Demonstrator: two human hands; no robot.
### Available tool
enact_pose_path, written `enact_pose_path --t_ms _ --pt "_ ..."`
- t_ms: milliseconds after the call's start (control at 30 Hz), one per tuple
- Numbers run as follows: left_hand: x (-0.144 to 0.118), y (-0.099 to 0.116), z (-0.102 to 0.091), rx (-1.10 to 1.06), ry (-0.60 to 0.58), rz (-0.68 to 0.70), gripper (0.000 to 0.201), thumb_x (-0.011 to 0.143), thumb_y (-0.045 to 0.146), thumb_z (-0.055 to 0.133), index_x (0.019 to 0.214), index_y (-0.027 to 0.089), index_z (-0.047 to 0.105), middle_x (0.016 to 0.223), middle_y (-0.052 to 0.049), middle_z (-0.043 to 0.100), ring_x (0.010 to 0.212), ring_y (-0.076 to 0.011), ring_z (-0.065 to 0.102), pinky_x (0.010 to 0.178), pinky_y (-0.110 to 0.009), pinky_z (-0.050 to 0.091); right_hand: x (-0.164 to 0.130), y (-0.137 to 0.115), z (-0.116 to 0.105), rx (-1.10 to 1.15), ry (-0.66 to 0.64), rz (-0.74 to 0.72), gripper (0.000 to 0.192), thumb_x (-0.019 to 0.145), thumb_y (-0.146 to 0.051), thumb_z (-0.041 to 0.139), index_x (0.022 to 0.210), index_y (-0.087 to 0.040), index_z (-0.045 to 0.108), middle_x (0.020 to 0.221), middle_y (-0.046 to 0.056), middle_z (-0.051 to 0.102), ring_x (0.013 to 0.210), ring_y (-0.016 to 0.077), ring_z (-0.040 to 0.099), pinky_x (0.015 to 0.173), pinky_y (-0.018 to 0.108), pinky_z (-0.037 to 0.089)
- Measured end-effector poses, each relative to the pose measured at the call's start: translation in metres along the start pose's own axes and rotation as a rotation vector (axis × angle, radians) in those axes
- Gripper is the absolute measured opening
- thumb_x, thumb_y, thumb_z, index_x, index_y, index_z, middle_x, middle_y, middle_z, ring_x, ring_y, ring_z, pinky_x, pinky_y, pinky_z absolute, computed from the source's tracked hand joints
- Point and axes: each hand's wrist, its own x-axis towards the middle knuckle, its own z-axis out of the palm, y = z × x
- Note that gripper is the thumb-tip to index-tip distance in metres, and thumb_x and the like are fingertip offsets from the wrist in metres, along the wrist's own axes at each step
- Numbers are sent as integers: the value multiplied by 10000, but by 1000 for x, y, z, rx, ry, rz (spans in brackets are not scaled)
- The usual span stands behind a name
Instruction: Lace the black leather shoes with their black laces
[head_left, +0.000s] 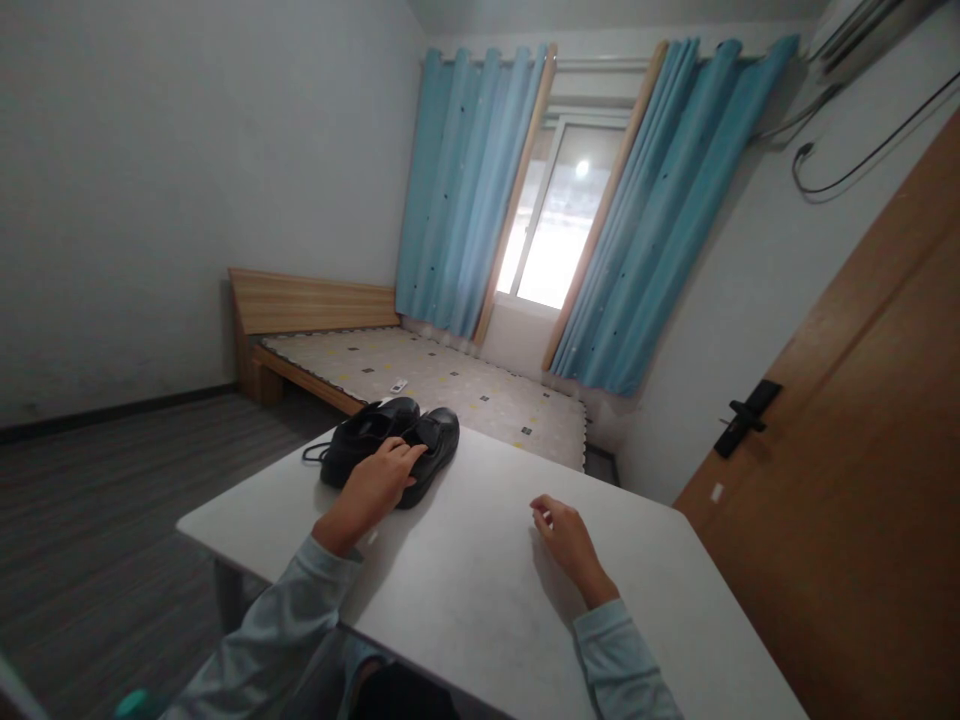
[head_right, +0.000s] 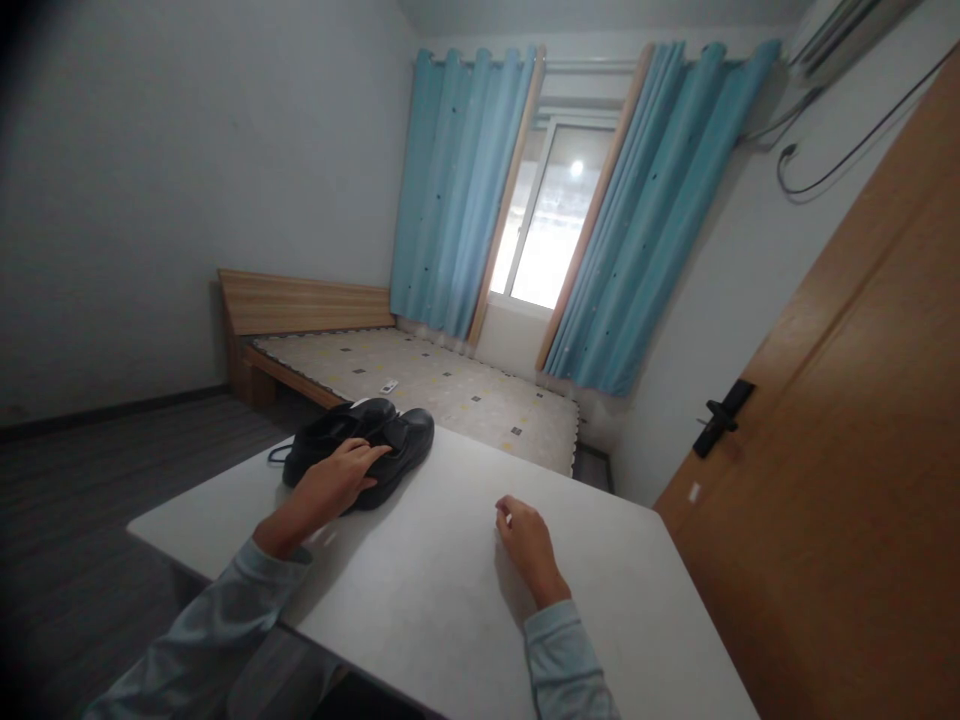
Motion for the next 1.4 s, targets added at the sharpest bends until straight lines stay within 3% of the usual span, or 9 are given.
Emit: enact_pose_path --t_ms 233,400,500,633,733,833,967,1133,1400 --pt "5 14 -11 60 -85 -21 394 803 288 594 1182 194 543 1099 -127 605 1121 -259 468 837 -340 453 0 0 1 -41 -47 1 230 840 -209 438 930 -188 649 873 54 702 770 160 635 727 224 426" --pt "9 32 -16 98 -60 -55 296 805 300 596 1085 203 589 1048 -115 633 1081 -308 494 969 -604 260 -1 -1 -1 -53 -49 -10 226 842 -211 440 928 -186 647 897 56 702 779 161 636 726 223 423" --pt "14 45 -18 69 -41 5 259 807 293 596 1047 194 595 1022 -108 632 1046 -305 519 973 -658 186 -1 -3 -2 -68 -57 -7 233 846 -206 431 930 -184 648 904 60 704 782 166 637 723 231 421" --pt "22 67 -10 -55 -31 226 243 825 266 575 1056 190 581 1018 -97 628 1013 -268 555 959 -550 319 -1 -5 -3 -83 -76 2 241 844 -198 427 937 -187 649 928 62 702 799 166 636 723 231 417" --pt "29 86 8 -205 -119 431 243 834 275 564 1061 192 591 998 -83 643 918 -221 606 833 -357 458 -1 -7 -4 -78 -71 -12 243 844 -196 421 927 -185 649 910 62 702 786 163 635 709 227 415" --pt "32 100 31 -293 -197 545 199 846 261 541 1022 218 625 971 -60 659 876 -188 628 790 -284 474 -1 -7 -4 -69 -73 -24 243 847 -193 417 918 -182 649 891 60 701 771 159 634 714 224 416" --pt "27 108 48 -243 -270 563 177 832 193 523 944 221 658 881 -54 676 806 -188 642 722 -275 489 -1 -5 -4 -71 -75 -33 237 843 -191 427 922 -177 651 896 65 699 774 160 635 720 225 420" --pt "19 107 49 -234 -308 568 185 812 161 515 902 218 666 866 -50 679 800 -189 641 692 -260 485 -1 -4 -4 -70 -107 -30 234 836 -180 446 938 -183 657 895 57 698 784 161 631 726 223 424" --pt "23 98 46 -147 -193 471 148 850 187 503 890 192 646 867 -72 650 835 -197 603 717 -290 439 -2 -3 -3 -70 -110 -59 244 837 -177 435 941 -178 655 902 64 691 792 162 621 739 227 423"
